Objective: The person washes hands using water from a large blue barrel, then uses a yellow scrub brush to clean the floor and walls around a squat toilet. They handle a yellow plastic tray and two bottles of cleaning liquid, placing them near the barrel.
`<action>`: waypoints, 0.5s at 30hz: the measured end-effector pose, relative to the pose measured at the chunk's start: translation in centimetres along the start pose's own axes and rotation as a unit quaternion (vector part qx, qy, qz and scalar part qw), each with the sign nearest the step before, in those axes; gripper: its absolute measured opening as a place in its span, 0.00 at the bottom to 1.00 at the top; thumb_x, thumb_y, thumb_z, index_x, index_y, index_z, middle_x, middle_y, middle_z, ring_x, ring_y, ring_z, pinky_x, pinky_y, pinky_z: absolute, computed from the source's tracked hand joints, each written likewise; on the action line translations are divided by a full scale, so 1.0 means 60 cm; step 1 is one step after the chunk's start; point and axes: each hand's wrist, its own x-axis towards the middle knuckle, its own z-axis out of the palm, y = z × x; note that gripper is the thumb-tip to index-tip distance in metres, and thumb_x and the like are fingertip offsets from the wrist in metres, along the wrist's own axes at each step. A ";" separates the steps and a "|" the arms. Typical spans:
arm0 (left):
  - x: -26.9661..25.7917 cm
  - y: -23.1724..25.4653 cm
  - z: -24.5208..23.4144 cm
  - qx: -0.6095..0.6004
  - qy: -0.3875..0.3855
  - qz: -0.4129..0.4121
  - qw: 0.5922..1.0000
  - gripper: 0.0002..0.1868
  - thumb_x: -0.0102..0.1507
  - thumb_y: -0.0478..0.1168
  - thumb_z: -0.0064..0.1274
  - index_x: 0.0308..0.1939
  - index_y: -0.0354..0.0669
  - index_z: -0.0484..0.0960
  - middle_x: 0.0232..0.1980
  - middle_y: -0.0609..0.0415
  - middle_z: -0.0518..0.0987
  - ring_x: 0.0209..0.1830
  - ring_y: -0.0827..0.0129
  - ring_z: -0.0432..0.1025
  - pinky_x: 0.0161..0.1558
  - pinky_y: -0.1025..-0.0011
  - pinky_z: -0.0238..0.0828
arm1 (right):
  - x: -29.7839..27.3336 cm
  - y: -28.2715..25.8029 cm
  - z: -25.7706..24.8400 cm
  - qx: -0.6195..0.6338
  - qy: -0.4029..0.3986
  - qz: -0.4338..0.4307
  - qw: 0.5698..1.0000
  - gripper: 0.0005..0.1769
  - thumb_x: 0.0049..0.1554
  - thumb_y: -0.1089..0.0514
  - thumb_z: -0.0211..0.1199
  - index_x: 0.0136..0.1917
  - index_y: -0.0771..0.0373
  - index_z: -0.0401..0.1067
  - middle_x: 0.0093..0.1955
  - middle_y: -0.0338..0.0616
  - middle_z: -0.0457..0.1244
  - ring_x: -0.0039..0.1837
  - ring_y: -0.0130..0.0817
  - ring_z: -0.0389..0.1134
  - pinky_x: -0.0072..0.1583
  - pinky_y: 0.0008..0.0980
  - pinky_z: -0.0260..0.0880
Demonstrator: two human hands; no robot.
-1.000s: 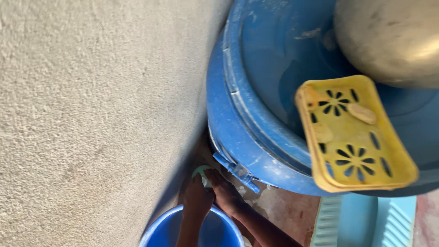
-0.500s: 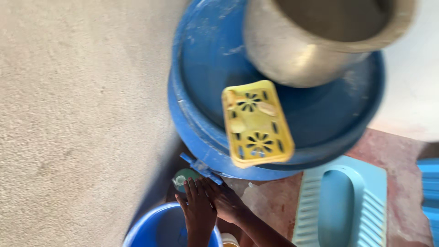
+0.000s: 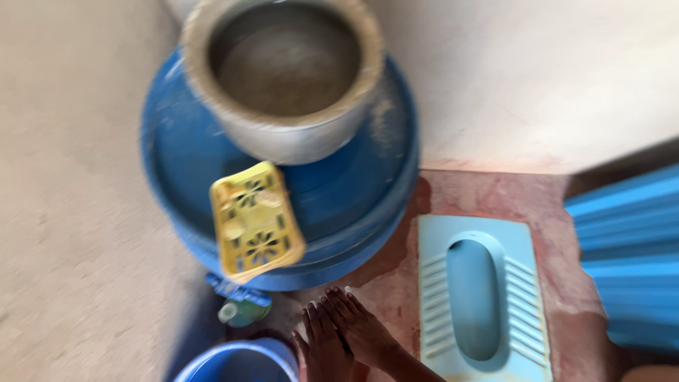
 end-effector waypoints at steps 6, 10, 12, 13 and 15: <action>0.011 0.091 -0.001 0.048 -0.124 0.042 0.990 0.44 0.65 0.48 0.48 0.78 0.38 0.45 0.82 0.41 0.43 0.84 0.50 0.35 0.76 0.37 0.37 | -0.051 0.049 -0.047 0.054 -0.062 0.113 0.990 0.38 0.57 0.65 0.52 0.80 0.70 0.51 0.83 0.60 0.44 0.85 0.54 0.39 0.80 0.51 0.36; 0.021 0.153 0.004 0.071 -0.139 0.095 0.983 0.42 0.67 0.45 0.47 0.78 0.37 0.43 0.82 0.40 0.42 0.84 0.48 0.34 0.75 0.37 0.38 | -0.089 0.084 -0.082 0.066 -0.077 0.164 0.981 0.38 0.58 0.63 0.52 0.80 0.68 0.49 0.84 0.59 0.41 0.85 0.52 0.35 0.80 0.49 0.32; 0.025 0.182 0.007 0.067 -0.181 0.115 0.974 0.43 0.68 0.46 0.48 0.78 0.35 0.42 0.82 0.39 0.41 0.84 0.47 0.32 0.76 0.37 0.37 | -0.107 0.097 -0.095 0.049 -0.051 0.176 0.982 0.37 0.60 0.62 0.51 0.81 0.68 0.49 0.84 0.58 0.41 0.85 0.50 0.35 0.80 0.49 0.31; 0.025 0.196 0.009 0.076 -0.181 0.131 0.972 0.43 0.68 0.46 0.48 0.78 0.34 0.42 0.82 0.39 0.42 0.84 0.46 0.32 0.76 0.37 0.37 | -0.116 0.104 -0.102 0.040 -0.039 0.181 0.982 0.36 0.61 0.62 0.50 0.81 0.68 0.49 0.84 0.58 0.41 0.85 0.50 0.35 0.80 0.49 0.31; 0.029 0.223 0.010 0.090 -0.177 0.158 0.967 0.43 0.68 0.46 0.49 0.78 0.34 0.42 0.82 0.39 0.43 0.84 0.45 0.32 0.76 0.36 0.37 | -0.131 0.120 -0.116 0.052 -0.054 0.202 0.976 0.36 0.62 0.61 0.48 0.81 0.67 0.47 0.85 0.56 0.40 0.86 0.48 0.34 0.80 0.48 0.30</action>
